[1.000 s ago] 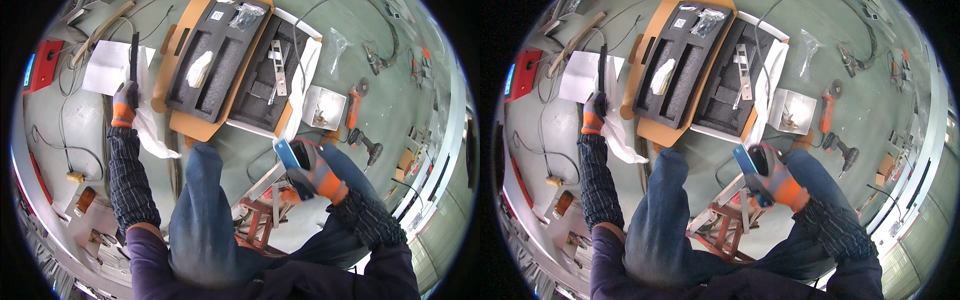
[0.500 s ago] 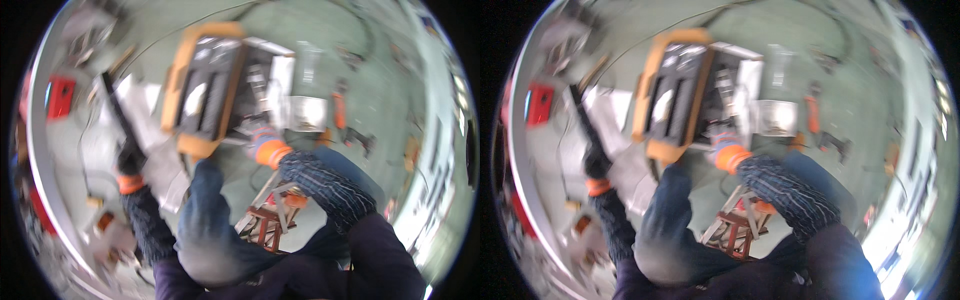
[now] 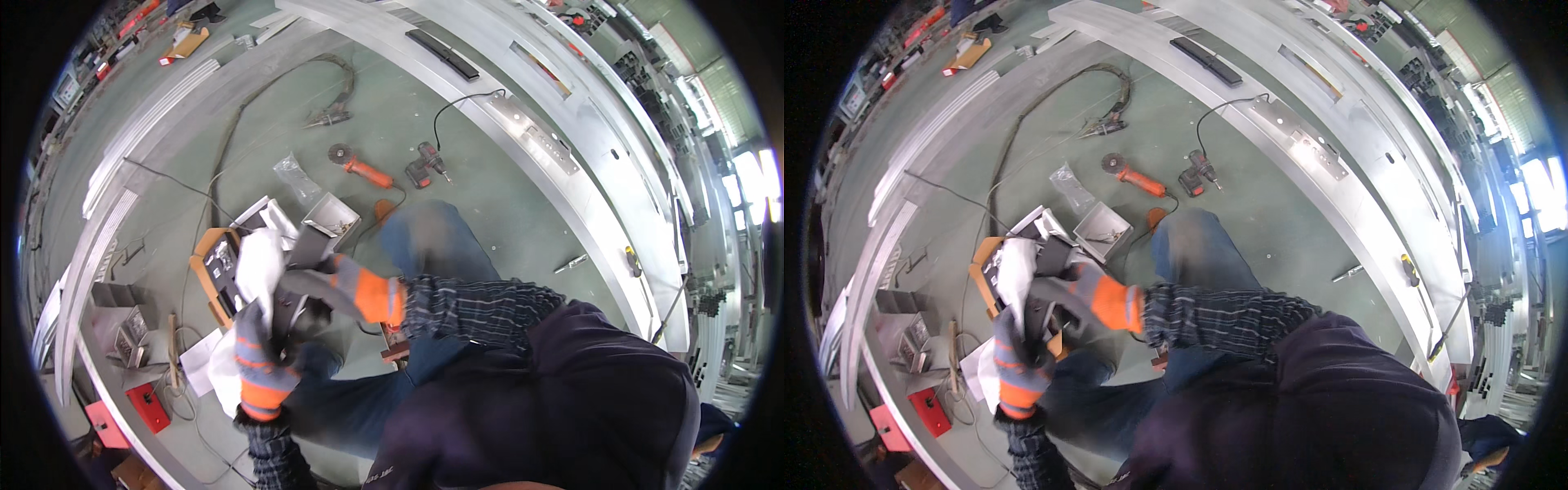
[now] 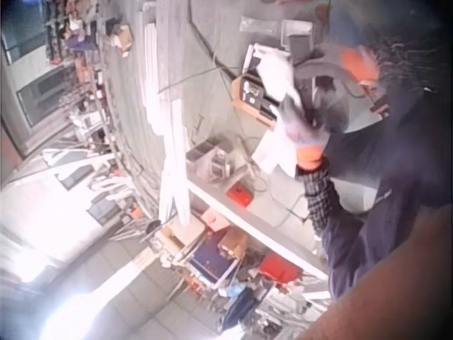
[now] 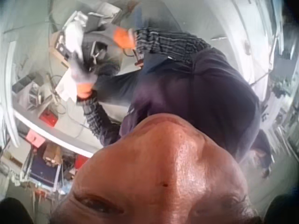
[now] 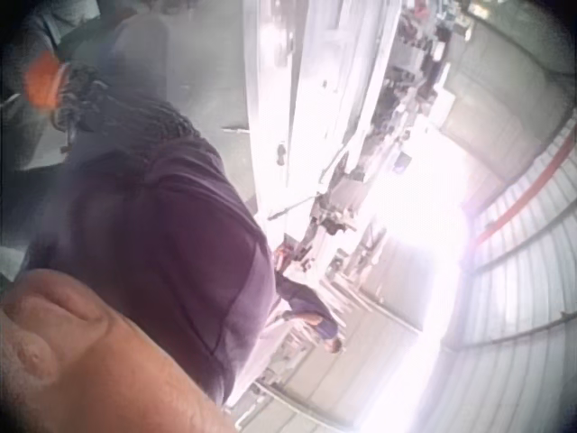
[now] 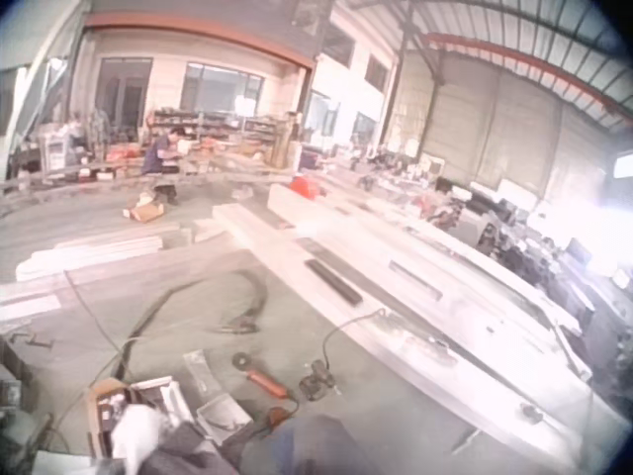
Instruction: The person sits on the floor in a workshop and unpacks a cardboard box containing electronic components. They remove a black rectangular device and wipe it with a white cloth, then handle metal brackets and a power cord, placing items back into the box.
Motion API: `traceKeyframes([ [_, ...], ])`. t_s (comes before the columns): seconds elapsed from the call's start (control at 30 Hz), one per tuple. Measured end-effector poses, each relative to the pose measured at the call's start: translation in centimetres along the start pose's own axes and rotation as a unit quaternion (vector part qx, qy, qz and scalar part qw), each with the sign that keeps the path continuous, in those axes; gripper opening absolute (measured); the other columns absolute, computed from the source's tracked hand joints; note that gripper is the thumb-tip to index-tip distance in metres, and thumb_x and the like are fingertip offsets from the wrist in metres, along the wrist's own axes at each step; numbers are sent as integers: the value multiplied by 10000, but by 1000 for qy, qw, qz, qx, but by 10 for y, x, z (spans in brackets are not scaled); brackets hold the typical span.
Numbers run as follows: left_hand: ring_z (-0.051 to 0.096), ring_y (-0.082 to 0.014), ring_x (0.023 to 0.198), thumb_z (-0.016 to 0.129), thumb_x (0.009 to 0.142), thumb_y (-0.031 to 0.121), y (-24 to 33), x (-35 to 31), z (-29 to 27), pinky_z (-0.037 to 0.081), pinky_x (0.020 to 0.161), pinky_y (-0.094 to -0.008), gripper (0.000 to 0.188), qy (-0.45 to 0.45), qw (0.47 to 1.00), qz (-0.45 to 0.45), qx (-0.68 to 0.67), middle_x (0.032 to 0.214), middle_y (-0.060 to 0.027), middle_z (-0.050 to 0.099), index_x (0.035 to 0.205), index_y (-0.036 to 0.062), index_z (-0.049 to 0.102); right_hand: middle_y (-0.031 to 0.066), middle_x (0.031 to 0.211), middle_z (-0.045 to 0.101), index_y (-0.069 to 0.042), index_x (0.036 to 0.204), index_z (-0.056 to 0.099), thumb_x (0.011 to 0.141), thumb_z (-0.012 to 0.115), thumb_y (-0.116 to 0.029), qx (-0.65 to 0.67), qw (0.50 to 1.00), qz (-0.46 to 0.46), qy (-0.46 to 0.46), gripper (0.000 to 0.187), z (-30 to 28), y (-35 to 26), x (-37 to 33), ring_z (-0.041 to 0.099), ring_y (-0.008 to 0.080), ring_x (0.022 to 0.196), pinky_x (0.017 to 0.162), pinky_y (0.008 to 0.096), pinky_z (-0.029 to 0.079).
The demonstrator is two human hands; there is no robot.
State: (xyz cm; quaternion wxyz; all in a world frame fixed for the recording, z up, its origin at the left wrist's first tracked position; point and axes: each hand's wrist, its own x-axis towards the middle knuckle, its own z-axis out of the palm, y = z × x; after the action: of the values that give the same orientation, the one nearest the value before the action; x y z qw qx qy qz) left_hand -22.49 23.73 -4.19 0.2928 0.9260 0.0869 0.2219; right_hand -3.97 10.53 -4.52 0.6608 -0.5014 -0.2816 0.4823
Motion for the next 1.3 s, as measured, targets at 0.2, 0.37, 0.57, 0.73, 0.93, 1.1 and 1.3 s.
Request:
traceKeyframes([
  [0.2, 510, -370, 1272, 806, 668, 70, 84, -6, 25, 436, 1053, -442, 850, 6, 994, -56, -91, 1396, -204, 491, 1418, -23, 417, 34, 922, 689, -43, 1102, 678, 944, 678, -241, -105, 992, -18, 69, 254, -21, -36, -85, 632, 110, 755, 653, 289, 495],
  [0.37, 552, -231, 1236, 769, 779, 93, 114, -8, 29, 481, 989, -348, 790, 77, 943, -143, -291, 1363, -133, 549, 1472, 22, 397, 97, 1072, 722, -53, 1142, 692, 901, 678, -225, -412, 890, -191, 32, 296, -36, -32, -121, 691, 266, 927, 839, 356, 542],
  [0.57, 610, -168, 1029, 618, 941, 24, 105, -17, 45, 492, 940, -301, 428, 108, 893, -264, -348, 1134, -85, 641, 1348, -2, 486, 47, 1084, 694, -78, 1022, 700, 776, 688, -101, -569, 720, -393, -52, 247, -43, -25, -134, 670, 258, 1004, 858, 391, 523],
  [0.73, 587, -70, 820, 720, 928, 225, 136, 7, 33, 490, 684, -245, 296, 84, 880, -335, -326, 882, -23, 649, 1080, -1, 604, 81, 1010, 688, -63, 991, 686, 737, 721, -91, -567, 722, -393, -46, 258, -48, -9, -129, 685, 280, 869, 690, 379, 557],
  [0.93, 604, -106, 824, 689, 936, 189, 125, -23, 33, 500, 739, -258, 275, 79, 949, -211, -221, 928, -51, 673, 1119, 4, 600, 112, 1105, 662, -91, 1183, 649, 719, 744, -253, -558, 769, -306, -61, 501, -53, -9, -139, 655, 324, 887, 738, 432, 531],
  [1.1, 638, -116, 891, 654, 946, 122, 146, -32, 26, 524, 781, -272, 240, 92, 864, -350, -351, 1029, -59, 667, 1150, 5, 602, 113, 1161, 640, -102, 1258, 631, 662, 783, -307, -567, 773, -273, -79, 648, -66, -4, -142, 629, 325, 921, 783, 434, 510],
  [1.3, 632, -101, 831, 664, 954, 131, 154, -46, 34, 520, 732, -244, 241, 57, 873, -375, -307, 955, -45, 669, 1136, -20, 618, 119, 1131, 649, -83, 1217, 654, 631, 812, -319, -560, 770, -295, -79, 651, -60, 0, -142, 634, 322, 897, 758, 426, 514],
])
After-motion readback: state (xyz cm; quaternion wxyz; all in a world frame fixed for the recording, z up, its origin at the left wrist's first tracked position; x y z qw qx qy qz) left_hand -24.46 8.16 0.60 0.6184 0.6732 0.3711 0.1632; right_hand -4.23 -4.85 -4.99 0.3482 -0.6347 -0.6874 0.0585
